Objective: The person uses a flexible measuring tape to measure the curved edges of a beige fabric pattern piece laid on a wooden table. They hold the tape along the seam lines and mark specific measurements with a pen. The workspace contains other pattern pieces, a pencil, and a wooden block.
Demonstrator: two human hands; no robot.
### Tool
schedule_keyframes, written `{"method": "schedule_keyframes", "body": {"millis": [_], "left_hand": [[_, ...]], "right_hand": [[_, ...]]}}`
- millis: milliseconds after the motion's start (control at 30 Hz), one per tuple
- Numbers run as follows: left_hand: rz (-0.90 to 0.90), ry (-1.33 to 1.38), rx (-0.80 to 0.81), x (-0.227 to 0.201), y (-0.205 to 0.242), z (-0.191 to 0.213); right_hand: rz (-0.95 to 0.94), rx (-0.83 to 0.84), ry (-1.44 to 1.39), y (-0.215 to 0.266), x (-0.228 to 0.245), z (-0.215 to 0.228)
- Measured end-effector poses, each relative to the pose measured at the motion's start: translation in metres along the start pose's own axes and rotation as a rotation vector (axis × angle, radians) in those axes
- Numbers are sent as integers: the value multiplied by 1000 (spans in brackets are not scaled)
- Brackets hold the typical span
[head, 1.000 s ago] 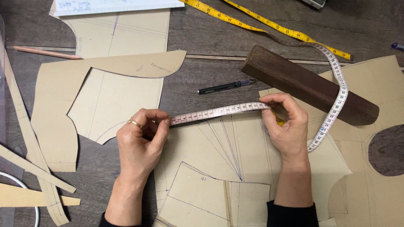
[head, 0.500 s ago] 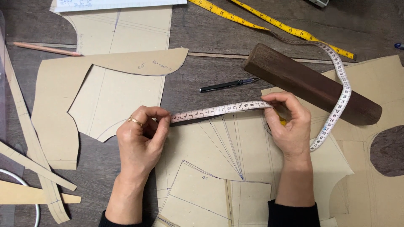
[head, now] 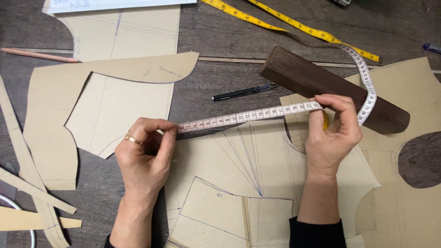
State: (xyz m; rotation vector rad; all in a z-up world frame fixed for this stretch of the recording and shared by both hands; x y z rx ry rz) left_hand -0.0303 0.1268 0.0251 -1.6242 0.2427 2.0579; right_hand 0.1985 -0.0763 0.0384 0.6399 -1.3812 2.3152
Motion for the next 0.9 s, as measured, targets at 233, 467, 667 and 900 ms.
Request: {"method": "schedule_keyframes", "body": {"millis": [233, 467, 667, 900], "left_hand": [[68, -31, 14, 1, 4, 1], [64, -24, 15, 0, 3, 0], [75, -53, 13, 4, 4, 0], [73, -74, 16, 2, 3, 0]], "right_hand": [[-38, -59, 22, 2, 3, -2], [-45, -50, -3, 1, 3, -2], [-66, -59, 3, 4, -2, -2], [-60, -35, 46, 3, -1, -1]]}}
Point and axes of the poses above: each hand's wrist, its own y-axis away from the middle knuckle, its own z-axis out of the back of the hand, x = y × z, the point moved 4 cm from there along -y, towards the middle knuckle, and after that the axes turned 11 degrees about z, right-handed, at the moved point
